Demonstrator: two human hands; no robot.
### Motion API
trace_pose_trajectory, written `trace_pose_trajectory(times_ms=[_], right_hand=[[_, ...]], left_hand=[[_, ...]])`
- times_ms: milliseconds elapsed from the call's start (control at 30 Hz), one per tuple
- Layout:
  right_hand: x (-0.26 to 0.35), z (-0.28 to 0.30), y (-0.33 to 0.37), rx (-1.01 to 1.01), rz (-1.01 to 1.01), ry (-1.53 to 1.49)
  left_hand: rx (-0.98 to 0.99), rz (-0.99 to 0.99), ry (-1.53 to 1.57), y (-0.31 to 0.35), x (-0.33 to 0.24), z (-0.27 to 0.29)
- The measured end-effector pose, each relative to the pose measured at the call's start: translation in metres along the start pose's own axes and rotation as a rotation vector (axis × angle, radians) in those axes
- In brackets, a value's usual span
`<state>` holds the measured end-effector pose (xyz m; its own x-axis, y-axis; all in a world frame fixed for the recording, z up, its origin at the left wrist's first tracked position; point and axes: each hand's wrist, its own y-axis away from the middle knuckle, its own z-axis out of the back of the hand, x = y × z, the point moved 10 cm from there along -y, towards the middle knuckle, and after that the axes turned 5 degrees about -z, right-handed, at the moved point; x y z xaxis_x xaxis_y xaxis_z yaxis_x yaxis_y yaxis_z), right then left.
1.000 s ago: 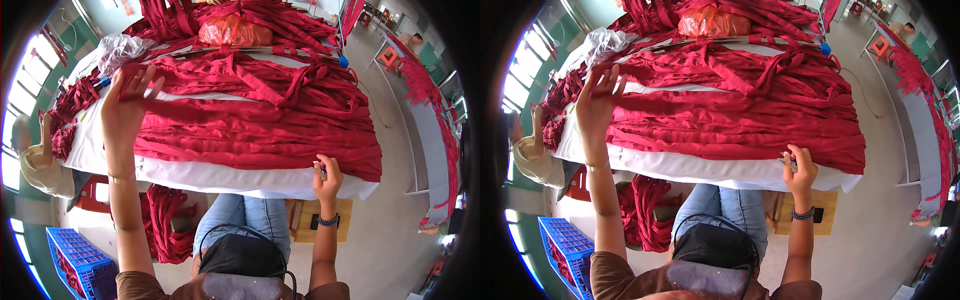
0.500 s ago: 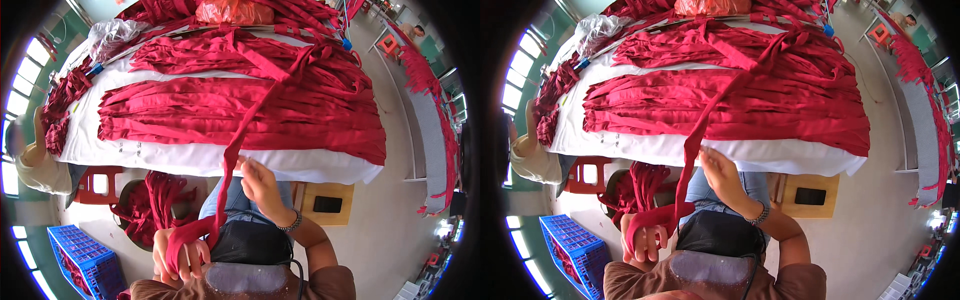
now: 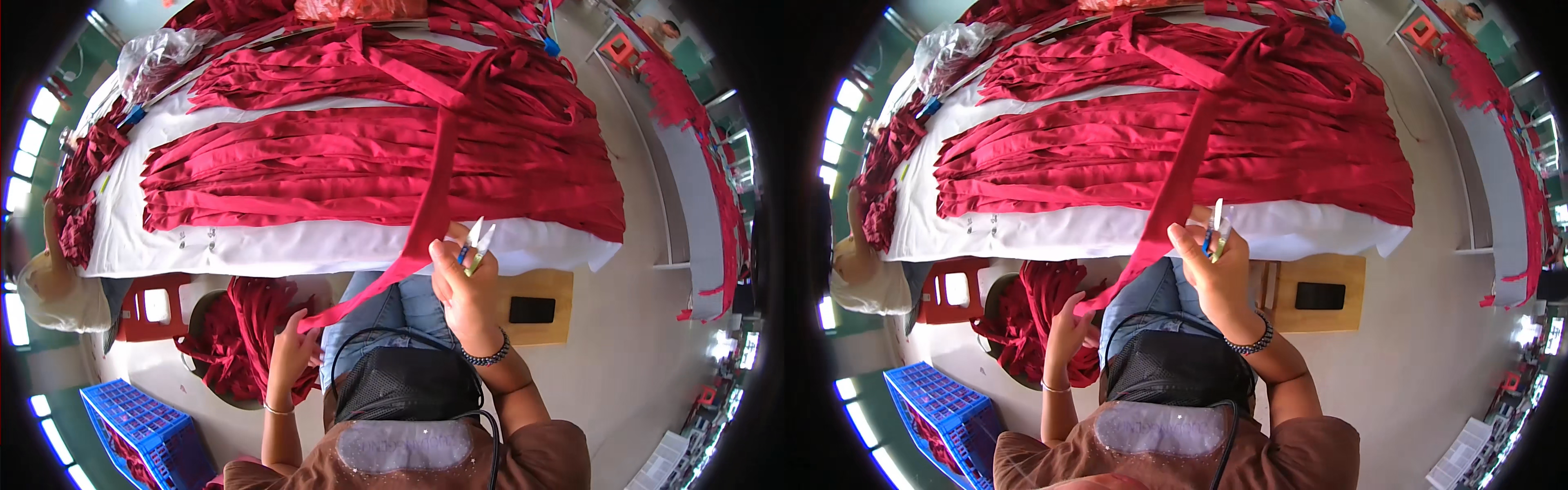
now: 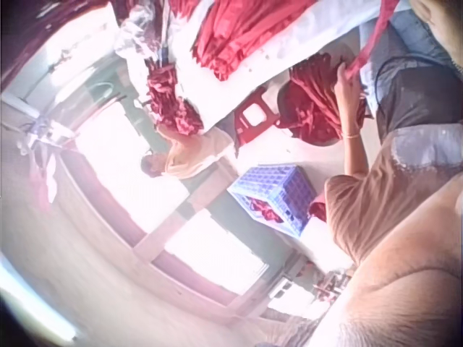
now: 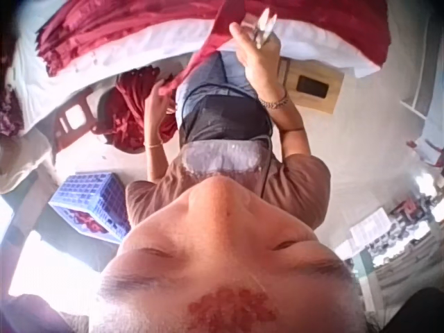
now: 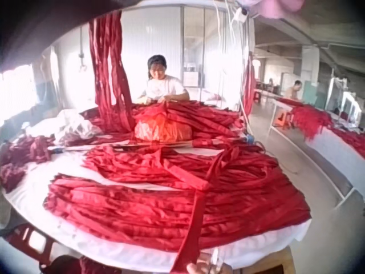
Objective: Trimming loose threads and excess material from red fabric strips using small thread snips.
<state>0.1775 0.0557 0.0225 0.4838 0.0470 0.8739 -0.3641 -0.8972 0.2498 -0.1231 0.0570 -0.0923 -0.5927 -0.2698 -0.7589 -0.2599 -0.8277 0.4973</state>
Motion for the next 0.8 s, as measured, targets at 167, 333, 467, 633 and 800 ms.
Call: trace_pose_trajectory(times_ms=[167,333,467,633,800], right_hand=[[-0.001,-0.002,0.007,-0.007,-0.015,0.12],[0.001,-0.008,0.005,0.002,0.068,0.29],[0.006,-0.004,0.002,0.014,0.152,0.449],[-0.016,0.003,-0.004,0.054,-0.052,0.171],[-0.036,0.002,-0.008,0.063,-0.208,0.055]], left_hand=[[-0.289,-0.578,-0.103,0.012,-0.13,0.012],[-0.108,-0.907,0.261,0.002,-0.204,-0.021],[0.063,-0.703,0.449,-0.018,-0.192,-0.043],[0.09,-0.49,0.629,-0.02,-0.174,-0.044],[0.101,-0.432,0.611,-0.016,-0.165,-0.048]])
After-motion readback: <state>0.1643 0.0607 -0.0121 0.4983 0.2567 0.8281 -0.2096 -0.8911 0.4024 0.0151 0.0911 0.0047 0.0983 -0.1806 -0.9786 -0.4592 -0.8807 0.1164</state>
